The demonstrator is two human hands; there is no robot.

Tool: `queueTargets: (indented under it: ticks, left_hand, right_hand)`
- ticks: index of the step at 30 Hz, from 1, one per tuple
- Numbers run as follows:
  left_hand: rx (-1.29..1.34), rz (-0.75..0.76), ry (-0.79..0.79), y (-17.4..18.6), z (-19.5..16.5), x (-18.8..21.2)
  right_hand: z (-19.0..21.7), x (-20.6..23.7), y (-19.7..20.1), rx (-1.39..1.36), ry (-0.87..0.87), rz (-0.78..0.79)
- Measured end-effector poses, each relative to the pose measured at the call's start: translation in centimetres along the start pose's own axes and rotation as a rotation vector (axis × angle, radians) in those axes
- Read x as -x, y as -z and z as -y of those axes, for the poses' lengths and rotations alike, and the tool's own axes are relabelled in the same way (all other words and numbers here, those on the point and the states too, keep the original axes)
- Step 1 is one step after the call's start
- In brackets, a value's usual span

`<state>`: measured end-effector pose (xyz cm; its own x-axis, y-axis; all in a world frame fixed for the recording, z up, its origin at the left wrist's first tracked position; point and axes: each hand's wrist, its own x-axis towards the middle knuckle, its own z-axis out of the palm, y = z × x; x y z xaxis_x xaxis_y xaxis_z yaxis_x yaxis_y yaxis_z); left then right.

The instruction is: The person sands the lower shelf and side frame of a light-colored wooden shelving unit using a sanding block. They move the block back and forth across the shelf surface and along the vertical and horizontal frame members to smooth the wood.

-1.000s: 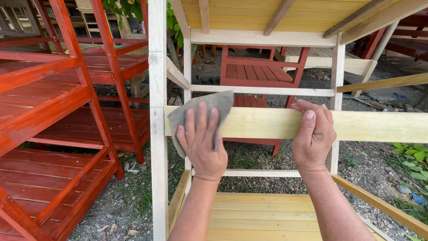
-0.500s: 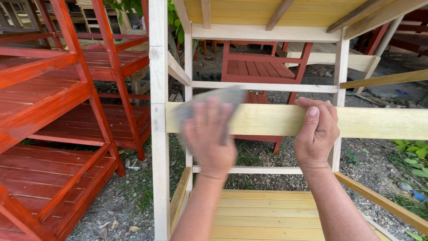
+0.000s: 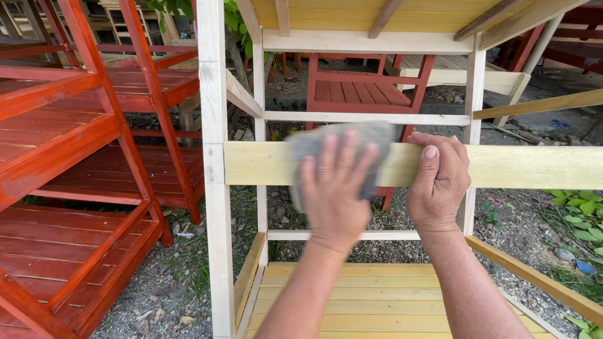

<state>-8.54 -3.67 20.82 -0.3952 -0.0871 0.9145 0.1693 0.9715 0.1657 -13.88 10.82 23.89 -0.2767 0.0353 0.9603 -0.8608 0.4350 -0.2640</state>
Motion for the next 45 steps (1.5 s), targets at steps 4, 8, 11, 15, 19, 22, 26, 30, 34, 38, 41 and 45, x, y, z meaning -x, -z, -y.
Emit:
queueTargets:
  ticks: [4, 8, 11, 15, 19, 22, 26, 30, 34, 38, 41, 45]
  left_hand:
    - [-0.181, -0.261, 0.193, 2.2, 5.5, 0.6]
    - [-0.160, -0.264, 0.262, -0.1, 3.6, 0.7]
    - [0.032, -0.039, 0.147, -2.6, -1.2, 1.2]
    - [0.114, 0.017, -0.074, -3.0, -3.0, 0.9]
    - [-0.168, -0.246, 0.059, 0.9, 3.2, 0.8]
    - [-0.102, -0.340, 0.184, 1.4, 5.1, 0.9]
    - [0.000, -0.158, 0.177, -3.1, -0.8, 1.0]
    - [0.255, 0.033, -0.075, -6.5, -7.4, 0.6]
    - [0.049, -0.019, -0.034, -3.8, -4.0, 0.1]
    - [-0.123, -0.290, 0.168, 0.4, 3.4, 0.4]
    - [-0.197, -0.310, 0.285, 0.2, 2.8, 0.4]
    - [-0.089, -0.174, 0.254, -2.3, -2.9, -0.4]
  right_hand:
    - [-0.1, -0.2, 0.2, -0.016, -0.001, 0.013]
    - [-0.3, -0.3, 0.3, -0.047, -0.029, 0.021]
    - [-0.5, -0.1, 0.1, -0.027, 0.001, 0.020]
    - [-1.2, -0.4, 0.6, -0.040, -0.037, -0.013]
    - [-3.3, -1.3, 2.7, 0.017, -0.145, -0.012]
    - [-4.8, -1.3, 3.6, 0.043, -0.108, -0.033]
    - [-5.8, -0.9, 3.8, 0.031, -0.088, -0.037]
    - [-6.0, -1.0, 3.7, 0.052, -0.066, -0.044]
    - [-5.9, -1.2, 3.9, 0.064, -0.087, -0.069]
    - [-6.0, -1.2, 4.2, 0.049, -0.064, -0.050]
    - [-6.0, -1.1, 4.2, 0.045, -0.101, -0.050]
    - [-6.1, -1.0, 4.0, 0.088, -0.043, -0.066]
